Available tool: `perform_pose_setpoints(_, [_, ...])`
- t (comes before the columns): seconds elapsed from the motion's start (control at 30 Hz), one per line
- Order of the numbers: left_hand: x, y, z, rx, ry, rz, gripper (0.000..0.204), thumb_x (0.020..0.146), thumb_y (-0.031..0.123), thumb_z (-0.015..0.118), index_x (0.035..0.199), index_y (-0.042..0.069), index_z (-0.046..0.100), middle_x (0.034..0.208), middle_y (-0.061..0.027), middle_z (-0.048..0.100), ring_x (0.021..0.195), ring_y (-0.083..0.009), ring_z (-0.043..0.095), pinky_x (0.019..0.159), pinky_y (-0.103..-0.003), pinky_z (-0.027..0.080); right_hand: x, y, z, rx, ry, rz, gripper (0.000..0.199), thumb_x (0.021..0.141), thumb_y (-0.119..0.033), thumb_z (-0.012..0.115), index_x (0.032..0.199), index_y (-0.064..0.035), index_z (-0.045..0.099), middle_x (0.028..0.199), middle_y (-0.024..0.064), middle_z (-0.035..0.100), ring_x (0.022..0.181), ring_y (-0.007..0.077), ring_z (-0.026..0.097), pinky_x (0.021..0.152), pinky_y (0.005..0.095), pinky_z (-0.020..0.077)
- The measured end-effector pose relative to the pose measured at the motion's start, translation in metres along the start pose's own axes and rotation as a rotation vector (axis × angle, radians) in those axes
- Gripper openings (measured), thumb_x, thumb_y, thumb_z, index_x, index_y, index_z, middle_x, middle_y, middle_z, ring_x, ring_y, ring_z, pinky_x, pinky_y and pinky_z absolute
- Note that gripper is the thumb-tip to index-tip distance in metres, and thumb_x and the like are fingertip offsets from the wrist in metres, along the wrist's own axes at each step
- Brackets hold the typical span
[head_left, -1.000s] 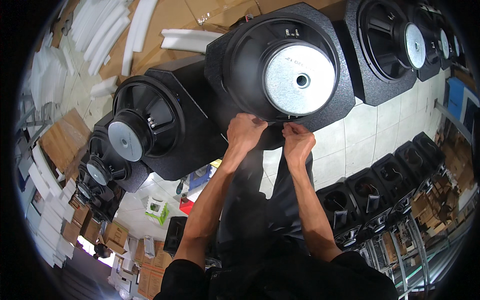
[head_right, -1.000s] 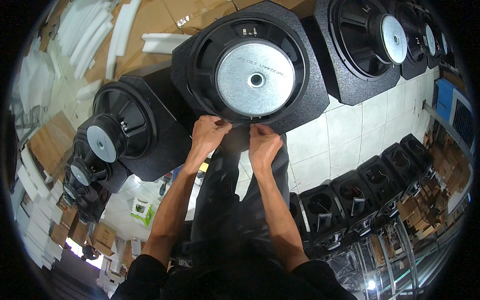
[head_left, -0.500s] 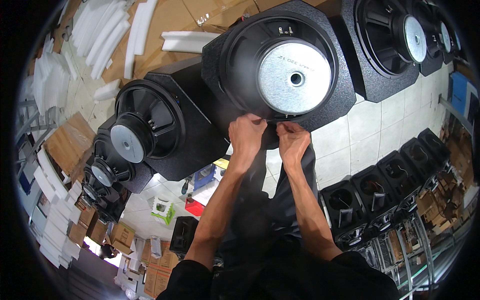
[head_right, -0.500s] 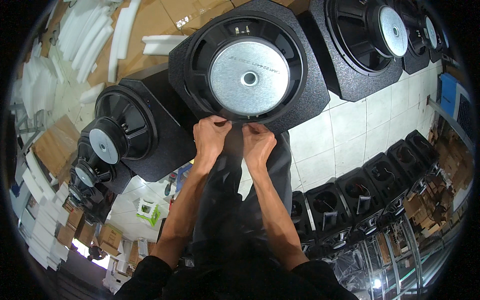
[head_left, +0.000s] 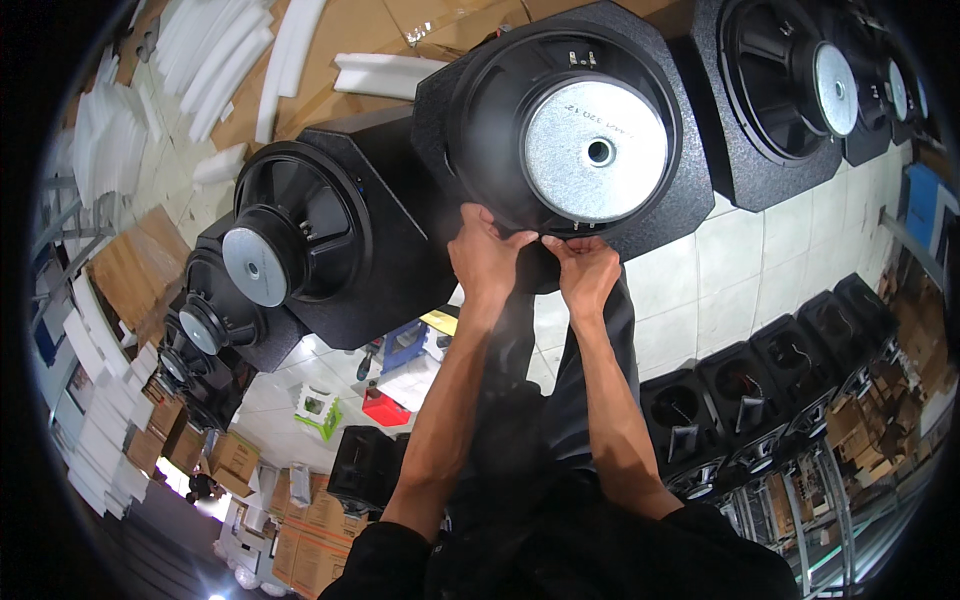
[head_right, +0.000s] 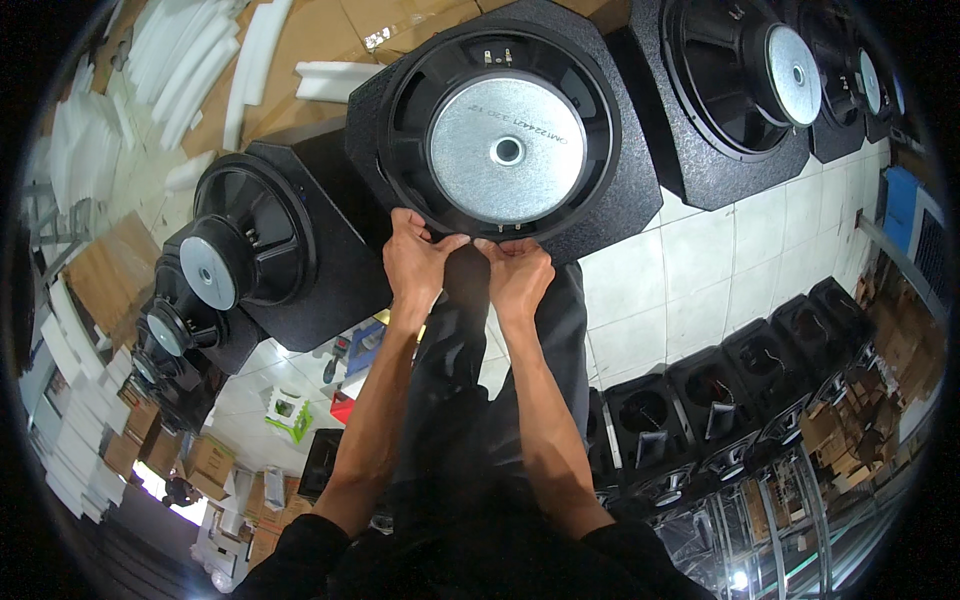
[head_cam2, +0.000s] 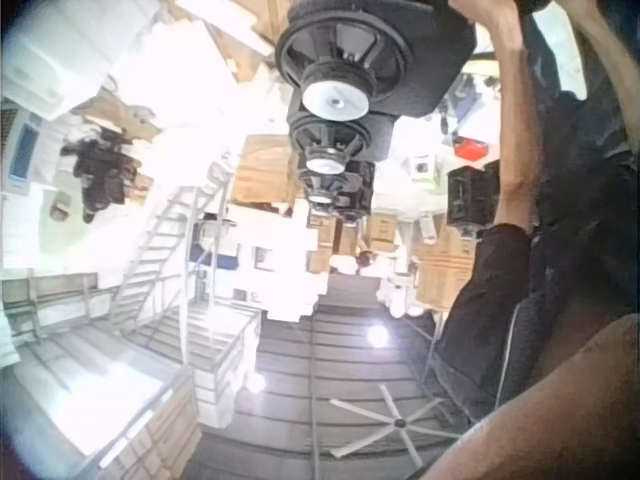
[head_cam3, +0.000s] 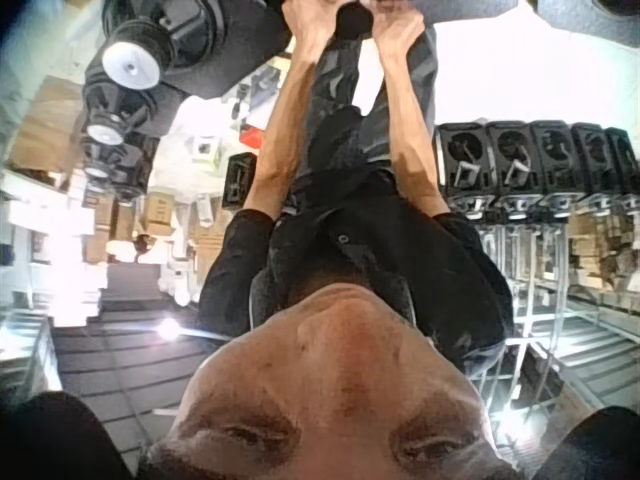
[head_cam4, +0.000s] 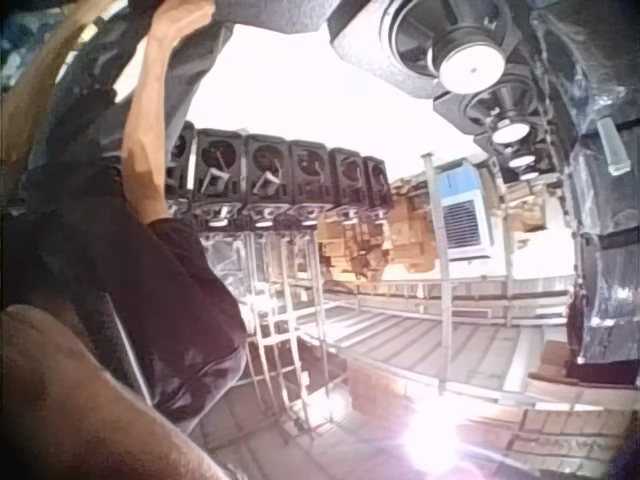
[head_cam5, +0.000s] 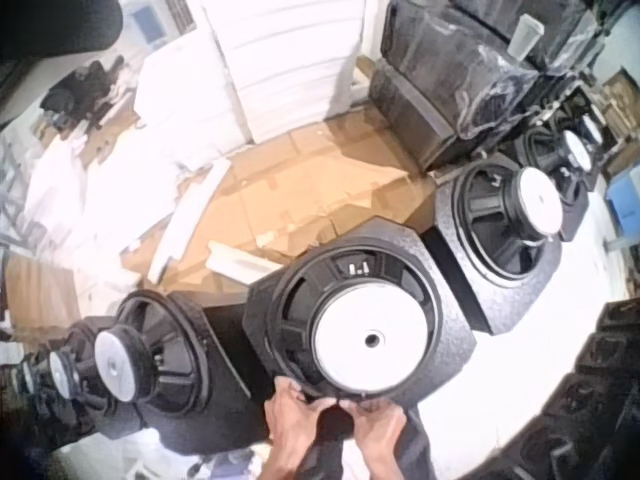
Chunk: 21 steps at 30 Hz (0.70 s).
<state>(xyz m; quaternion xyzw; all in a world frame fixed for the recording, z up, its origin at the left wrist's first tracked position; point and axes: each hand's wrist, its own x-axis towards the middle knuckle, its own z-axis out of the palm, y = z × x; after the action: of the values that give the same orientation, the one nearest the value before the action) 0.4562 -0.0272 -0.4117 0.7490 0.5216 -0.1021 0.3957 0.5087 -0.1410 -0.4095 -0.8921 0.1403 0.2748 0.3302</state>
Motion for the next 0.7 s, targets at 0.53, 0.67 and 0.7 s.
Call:
perform_pose_setpoints(0.53, [0.002,-0.017,0.011,-0.064,0.098,0.126,0.06,0.06,0.02,0.095,0.096,0.002,0.051,0.073,-0.0108,0.06,0.065,-0.0234,0.06,0.065,-0.036,0.05,0.045,0.027,-0.046,-0.219,-0.14,-0.171,0.039,0.07,-0.024,0.091,0.076,0.0067,0.067,0.064,0.0138,0.066,0.055,0.0166,0.06,0.055,0.0315,0.0489])
perform_pose_setpoints(0.67, [-0.009,-0.023,0.019,-0.152,0.228,0.173,0.042,0.071,0.011,0.088,0.097,0.0,0.057,0.077,-0.0106,0.063,0.07,-0.0234,0.061,0.068,-0.035,0.05,0.063,0.047,-0.074,0.078,-0.081,-0.141,0.036,0.077,-0.023,0.085,0.082,0.0075,0.068,0.064,0.0112,0.065,0.052,0.0134,0.059,0.05,0.0284,0.0457])
perform_pose_setpoints(0.7, [-0.017,-0.026,0.024,-0.155,0.345,0.224,0.037,0.073,0.009,0.085,0.097,0.0,0.059,0.078,-0.0107,0.063,0.071,-0.0233,0.062,0.069,-0.035,0.05,0.07,0.055,-0.085,0.001,-0.027,-0.179,0.034,0.084,-0.024,0.079,0.086,0.0078,0.068,0.065,0.0109,0.065,0.054,0.013,0.058,0.051,0.0287,0.0453])
